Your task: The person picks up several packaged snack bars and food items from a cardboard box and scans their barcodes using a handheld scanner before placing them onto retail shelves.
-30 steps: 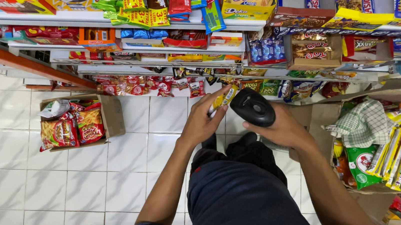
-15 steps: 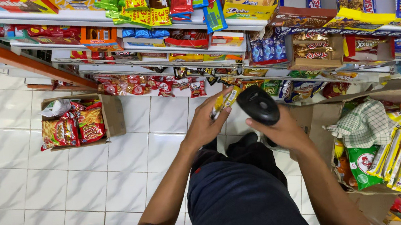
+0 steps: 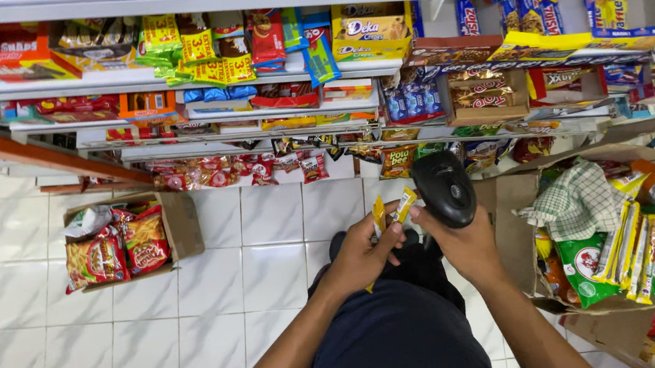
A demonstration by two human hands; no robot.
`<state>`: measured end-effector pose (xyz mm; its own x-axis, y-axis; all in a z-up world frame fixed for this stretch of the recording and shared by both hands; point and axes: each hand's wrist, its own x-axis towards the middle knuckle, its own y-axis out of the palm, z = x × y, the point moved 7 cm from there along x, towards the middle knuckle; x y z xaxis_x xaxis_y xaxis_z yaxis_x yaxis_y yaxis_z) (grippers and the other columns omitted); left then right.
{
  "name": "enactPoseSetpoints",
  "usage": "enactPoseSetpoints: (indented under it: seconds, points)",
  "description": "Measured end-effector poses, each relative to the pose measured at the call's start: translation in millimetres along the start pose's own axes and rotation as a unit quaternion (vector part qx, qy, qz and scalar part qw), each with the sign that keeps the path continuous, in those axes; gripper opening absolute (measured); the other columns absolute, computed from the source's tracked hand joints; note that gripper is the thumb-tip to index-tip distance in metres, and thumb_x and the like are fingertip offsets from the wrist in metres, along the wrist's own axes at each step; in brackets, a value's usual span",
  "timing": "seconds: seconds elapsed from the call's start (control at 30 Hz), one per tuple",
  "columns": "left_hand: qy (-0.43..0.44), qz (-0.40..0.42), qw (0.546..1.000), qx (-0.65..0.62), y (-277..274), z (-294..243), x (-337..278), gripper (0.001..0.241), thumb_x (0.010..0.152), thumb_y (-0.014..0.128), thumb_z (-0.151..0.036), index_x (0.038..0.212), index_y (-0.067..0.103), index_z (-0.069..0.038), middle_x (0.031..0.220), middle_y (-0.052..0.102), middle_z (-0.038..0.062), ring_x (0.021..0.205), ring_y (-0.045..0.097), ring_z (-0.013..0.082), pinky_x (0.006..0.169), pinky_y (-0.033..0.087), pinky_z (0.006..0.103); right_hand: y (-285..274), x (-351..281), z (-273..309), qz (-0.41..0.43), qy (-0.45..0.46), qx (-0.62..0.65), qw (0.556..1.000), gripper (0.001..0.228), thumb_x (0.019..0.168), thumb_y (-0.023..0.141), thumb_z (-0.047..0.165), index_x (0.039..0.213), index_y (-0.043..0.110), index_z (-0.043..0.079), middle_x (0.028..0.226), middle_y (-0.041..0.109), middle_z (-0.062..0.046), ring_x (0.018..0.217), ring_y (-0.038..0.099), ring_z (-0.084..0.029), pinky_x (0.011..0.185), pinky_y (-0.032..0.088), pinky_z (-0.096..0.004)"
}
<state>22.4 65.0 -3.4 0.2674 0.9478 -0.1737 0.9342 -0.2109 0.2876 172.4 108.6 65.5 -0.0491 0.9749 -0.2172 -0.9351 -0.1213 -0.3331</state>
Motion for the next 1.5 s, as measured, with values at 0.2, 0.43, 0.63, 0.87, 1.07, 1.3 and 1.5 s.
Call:
enactPoseSetpoints:
  seconds: [0.2,0.43,0.63,0.87,1.07,1.3,1.5]
  points:
    - [-0.009,0.045,0.995,0.094,8.5,-31.0,-0.4,0.040,0.106,0.053,-0.024,0.141,0.049,-0.005,0.102,0.068,0.011,0.091,0.069,0.0181,0.074,0.065,0.0322,-7.0,-2.8,0.8,-0.039,0.024,-0.063,0.997,0.020,0.089,0.082,0.015,0.102,0.078,0.001,0.081,0.076,-0.008,0.072,0.066,-0.013,0.066,0.053,-0.029]
    - [-0.033,0.087,0.962,0.258,9.4,-54.2,-2.7,0.039,0.105,0.049,-0.028,0.141,0.049,-0.012,0.116,0.076,0.008,0.110,0.070,0.0284,0.094,0.051,0.0408,-7.6,-1.5,18.2,-0.059,-0.073,0.036,0.995,0.023,0.088,0.079,0.010,0.108,0.073,0.001,0.096,0.076,-0.005,0.084,0.070,-0.010,0.075,0.057,-0.027]
    - [-0.091,0.116,0.959,0.243,13.5,-54.7,-2.5,0.046,0.104,0.046,-0.037,0.144,0.045,-0.013,0.109,0.077,0.005,0.087,0.071,0.0230,0.082,0.054,0.0383,-7.1,-3.0,23.7,-0.041,-0.084,0.068,0.993,0.024,0.089,0.078,0.009,0.110,0.071,0.000,0.101,0.076,-0.005,0.091,0.072,-0.010,0.080,0.058,-0.027]
    - [-0.017,0.119,0.963,0.242,18.2,-46.5,-5.5,0.037,0.112,0.048,-0.037,0.125,0.055,-0.004,0.089,0.075,0.009,0.076,0.070,0.0162,0.074,0.057,0.0349,-18.2,3.1,29.0,-0.029,-0.085,0.056,0.994,0.027,0.086,0.082,0.011,0.108,0.071,0.001,0.097,0.073,-0.002,0.086,0.065,-0.008,0.075,0.054,-0.025]
    - [0.098,0.058,0.954,0.278,22.5,-64.0,5.1,0.038,0.108,0.054,-0.031,0.130,0.047,0.000,0.093,0.069,0.023,0.085,0.069,0.0390,0.075,0.055,0.0477,-28.2,3.1,41.2,-0.048,-0.022,0.033,0.998,0.026,0.083,0.086,0.017,0.098,0.072,0.002,0.087,0.068,0.000,0.076,0.058,-0.007,0.066,0.049,-0.027]
    - [0.120,0.028,0.922,0.367,24.5,-105.3,19.4,0.055,0.099,0.062,-0.030,0.143,0.043,-0.004,0.100,0.069,0.028,0.093,0.068,0.0456,0.078,0.053,0.0524,-41.9,11.6,61.2,-0.108,-0.072,0.006,0.992,0.025,0.082,0.086,0.017,0.097,0.071,0.004,0.084,0.070,0.001,0.072,0.061,-0.007,0.065,0.052,-0.027]
    - [0.295,0.035,0.881,0.369,34.2,-144.4,22.0,0.045,0.100,0.064,-0.019,0.140,0.053,-0.004,0.123,0.066,0.020,0.107,0.067,0.0395,0.087,0.055,0.0470,-67.2,12.1,61.1,-0.145,-0.100,0.154,0.972,0.028,0.084,0.081,0.008,0.109,0.071,0.002,0.098,0.076,-0.002,0.086,0.070,-0.010,0.079,0.056,-0.026]
